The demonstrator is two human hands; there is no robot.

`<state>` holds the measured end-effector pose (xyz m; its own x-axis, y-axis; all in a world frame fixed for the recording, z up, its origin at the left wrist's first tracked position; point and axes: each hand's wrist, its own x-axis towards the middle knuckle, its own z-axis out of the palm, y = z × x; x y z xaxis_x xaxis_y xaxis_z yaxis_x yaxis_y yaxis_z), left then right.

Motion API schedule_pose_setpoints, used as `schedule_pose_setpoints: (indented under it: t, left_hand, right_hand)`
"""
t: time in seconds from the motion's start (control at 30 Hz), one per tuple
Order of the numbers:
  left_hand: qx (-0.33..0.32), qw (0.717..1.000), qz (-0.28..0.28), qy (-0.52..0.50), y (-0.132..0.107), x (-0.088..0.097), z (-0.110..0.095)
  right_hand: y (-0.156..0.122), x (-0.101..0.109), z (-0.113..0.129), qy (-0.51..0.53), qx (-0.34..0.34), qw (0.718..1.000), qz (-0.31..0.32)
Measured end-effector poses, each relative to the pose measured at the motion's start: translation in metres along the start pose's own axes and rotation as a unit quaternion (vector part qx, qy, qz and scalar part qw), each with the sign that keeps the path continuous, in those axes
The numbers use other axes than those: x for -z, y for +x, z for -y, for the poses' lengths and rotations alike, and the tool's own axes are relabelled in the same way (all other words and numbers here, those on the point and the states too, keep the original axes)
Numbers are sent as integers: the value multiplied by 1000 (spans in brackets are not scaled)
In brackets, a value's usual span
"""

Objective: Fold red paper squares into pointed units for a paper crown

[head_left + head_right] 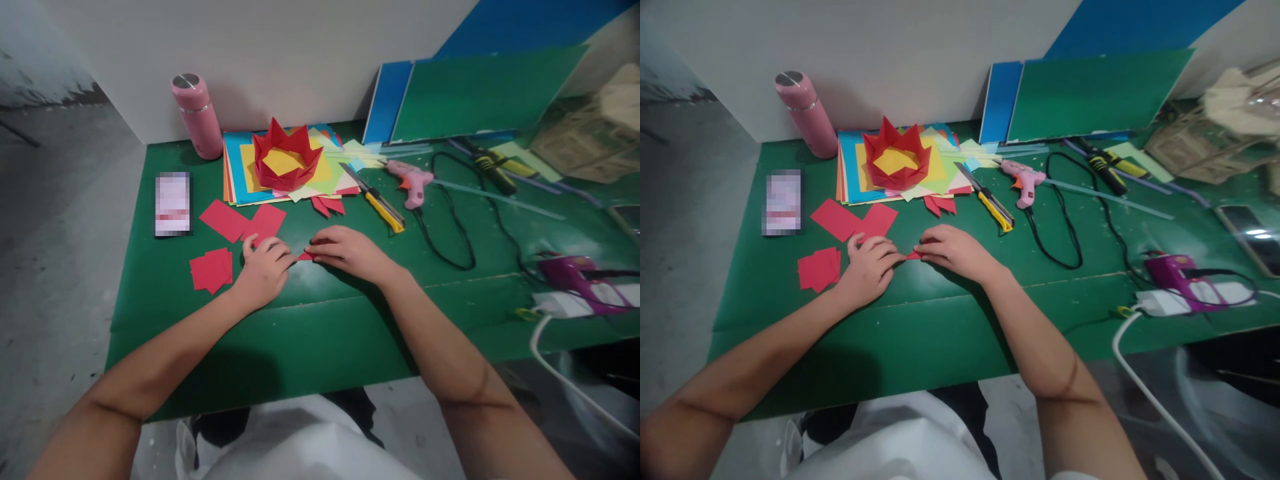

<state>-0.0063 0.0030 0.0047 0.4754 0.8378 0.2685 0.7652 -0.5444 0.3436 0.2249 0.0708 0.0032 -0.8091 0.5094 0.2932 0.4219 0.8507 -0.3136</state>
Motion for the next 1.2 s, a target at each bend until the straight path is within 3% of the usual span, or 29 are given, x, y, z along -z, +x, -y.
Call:
schedule_pose_setpoints:
  t: [0.17,0.47,0.73,1.0,1.2]
  left_hand:
    - [-13,1000,12,-2,1,1,0]
    - [-128,986,88,-63,7,9,3]
    - [-101,988,108,-49,6,8,4]
    - [-66,989,121,-48,7,6,1]
    - [-45,993,94,-48,10,4,-4]
  right_hand:
    - [0,-2,-2,-11,11,1000,-1]
    - [3,-2,3,18,19,1000,3]
    - [1,1,-2,99,-4,995,6]
    - [-1,5,2,35,8,999,7]
    - [-1,8,6,-27,13,999,29]
